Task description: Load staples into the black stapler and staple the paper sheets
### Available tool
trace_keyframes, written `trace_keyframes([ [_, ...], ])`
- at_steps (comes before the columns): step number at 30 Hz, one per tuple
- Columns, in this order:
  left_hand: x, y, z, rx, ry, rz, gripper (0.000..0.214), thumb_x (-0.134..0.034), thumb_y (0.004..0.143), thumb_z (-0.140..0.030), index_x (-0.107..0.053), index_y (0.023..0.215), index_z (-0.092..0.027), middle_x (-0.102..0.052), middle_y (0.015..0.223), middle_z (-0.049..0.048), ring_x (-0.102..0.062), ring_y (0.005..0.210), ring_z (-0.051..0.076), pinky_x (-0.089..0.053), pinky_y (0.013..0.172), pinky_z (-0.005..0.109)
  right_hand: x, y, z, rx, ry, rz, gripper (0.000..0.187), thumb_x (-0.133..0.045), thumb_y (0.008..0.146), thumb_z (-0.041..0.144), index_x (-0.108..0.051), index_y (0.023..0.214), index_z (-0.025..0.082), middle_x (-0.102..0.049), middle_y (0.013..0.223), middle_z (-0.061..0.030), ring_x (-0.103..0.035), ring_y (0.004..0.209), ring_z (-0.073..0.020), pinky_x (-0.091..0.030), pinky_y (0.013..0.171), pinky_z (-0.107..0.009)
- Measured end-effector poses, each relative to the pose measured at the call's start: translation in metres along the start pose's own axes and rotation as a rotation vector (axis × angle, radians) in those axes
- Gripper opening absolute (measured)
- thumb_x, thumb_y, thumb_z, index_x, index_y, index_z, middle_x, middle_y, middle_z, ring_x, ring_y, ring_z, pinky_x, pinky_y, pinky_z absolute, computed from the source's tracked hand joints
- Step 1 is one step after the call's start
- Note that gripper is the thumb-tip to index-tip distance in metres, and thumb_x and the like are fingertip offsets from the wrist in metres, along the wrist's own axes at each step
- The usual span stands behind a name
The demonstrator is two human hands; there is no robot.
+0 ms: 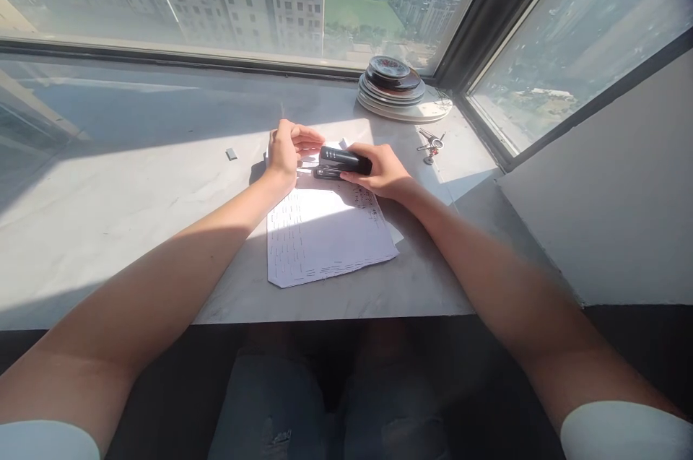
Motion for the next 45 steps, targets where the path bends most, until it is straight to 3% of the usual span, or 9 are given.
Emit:
trace_keyframes([
  [6, -0.004, 0.002, -0.002, -0.030, -0.034, 0.032, 0.035, -0.055, 0.101, -0.058, -0.067, 0.096, -0.026, -0.078, 0.111, 0.0090, -0.073, 0.112, 0.029, -0.061, 0.088, 0.043, 0.014, -0.004, 0.010, 0.084, -0.217, -0.262, 0.030, -0.065, 0.100, 0.034, -0.073, 0.129, 0.031, -0.074, 0.124, -0.0069, -0.062, 0.123, -0.0329, -0.052, 0.104, -0.052],
  [11, -0.013, -0.001, 0.000, 0.025, -0.060, 0.128, 0.034, -0.062, 0.103, -0.059, -0.065, 0.106, -0.025, -0.077, 0.111, 0.0082, -0.075, 0.107, 0.027, -0.061, 0.092, 0.045, 0.013, -0.002, 0.021, 0.162, -0.339, -0.231, 0.032, -0.068, 0.102, 0.032, -0.070, 0.133, 0.042, -0.074, 0.130, -0.0009, -0.052, 0.142, -0.0363, -0.044, 0.113, -0.061],
  [21, -0.017, -0.001, 0.003, 0.049, -0.052, 0.206, 0.017, -0.076, 0.099, -0.035, -0.068, 0.110, -0.024, -0.080, 0.108, 0.0078, -0.077, 0.106, 0.023, -0.062, 0.098, 0.043, 0.017, 0.000, 0.018, 0.174, -0.441, -0.304, 0.030, -0.065, 0.102, 0.031, -0.071, 0.130, 0.041, -0.074, 0.123, -0.0027, -0.053, 0.137, -0.0370, -0.042, 0.112, -0.064],
  [26, -0.001, 0.007, 0.007, -0.015, -0.086, 0.049, 0.009, -0.072, 0.099, -0.022, -0.067, 0.106, -0.025, -0.078, 0.108, 0.0073, -0.076, 0.099, 0.019, -0.063, 0.101, 0.042, 0.034, -0.008, 0.003, 0.004, -0.181, -0.496, 0.024, -0.065, 0.099, 0.035, -0.077, 0.119, 0.029, -0.075, 0.112, -0.0073, -0.062, 0.113, -0.0329, -0.051, 0.102, -0.056],
  [29, 0.008, 0.011, 0.009, -0.038, -0.065, -0.037, 0.005, -0.071, 0.099, -0.024, -0.066, 0.100, -0.024, -0.075, 0.103, 0.0059, -0.076, 0.100, 0.018, -0.063, 0.100, 0.039, 0.027, -0.010, 0.003, -0.024, 0.120, -0.379, 0.033, -0.077, 0.090, 0.047, -0.078, 0.115, 0.025, -0.073, 0.104, -0.0069, -0.066, 0.101, -0.0285, -0.056, 0.091, -0.047],
  [33, 0.004, 0.010, 0.008, -0.032, -0.046, 0.002, 0.007, -0.072, 0.099, -0.026, -0.065, 0.096, -0.023, -0.073, 0.100, 0.0052, -0.076, 0.101, 0.018, -0.063, 0.098, 0.037, 0.003, -0.008, 0.010, 0.012, 0.406, -0.150, 0.045, -0.089, 0.079, 0.055, -0.079, 0.107, 0.021, -0.072, 0.098, -0.0056, -0.067, 0.094, -0.0246, -0.055, 0.081, -0.039],
  [38, -0.008, 0.000, -0.009, -0.139, -0.065, 0.118, 0.017, -0.079, 0.094, -0.028, -0.065, 0.103, -0.026, -0.071, 0.113, 0.0057, -0.074, 0.112, 0.021, -0.062, 0.101, 0.041, -0.015, -0.006, 0.020, 0.036, 0.397, 0.112, 0.039, -0.092, 0.078, 0.051, -0.080, 0.098, 0.019, -0.070, 0.086, -0.0024, -0.062, 0.080, -0.0196, -0.049, 0.072, -0.034],
  [42, -0.021, -0.012, -0.023, -0.220, -0.052, 0.262, 0.029, -0.085, 0.088, -0.028, -0.065, 0.109, -0.027, -0.068, 0.121, 0.0070, -0.071, 0.120, 0.026, -0.060, 0.105, 0.048, -0.013, -0.006, 0.026, 0.055, 0.274, 0.178, 0.037, -0.086, 0.083, 0.056, -0.079, 0.094, 0.021, -0.071, 0.086, -0.0028, -0.062, 0.084, -0.0207, -0.048, 0.077, -0.035],
  [45, -0.026, -0.016, -0.027, -0.204, -0.013, 0.288, 0.038, -0.091, 0.081, -0.026, -0.065, 0.109, -0.027, -0.067, 0.122, 0.0073, -0.068, 0.124, 0.028, -0.055, 0.110, 0.051, -0.004, -0.005, 0.028, 0.058, 0.299, 0.061, 0.041, -0.066, 0.098, 0.063, -0.078, 0.097, 0.024, -0.072, 0.099, -0.0051, -0.064, 0.099, -0.0236, -0.051, 0.084, -0.037],
])
Point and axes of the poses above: each hand's wrist, its own y-axis towards the middle knuckle, its own x-axis out of the back of the hand, z = x × y, the point moved 7 cm from there along y, towards the middle knuckle
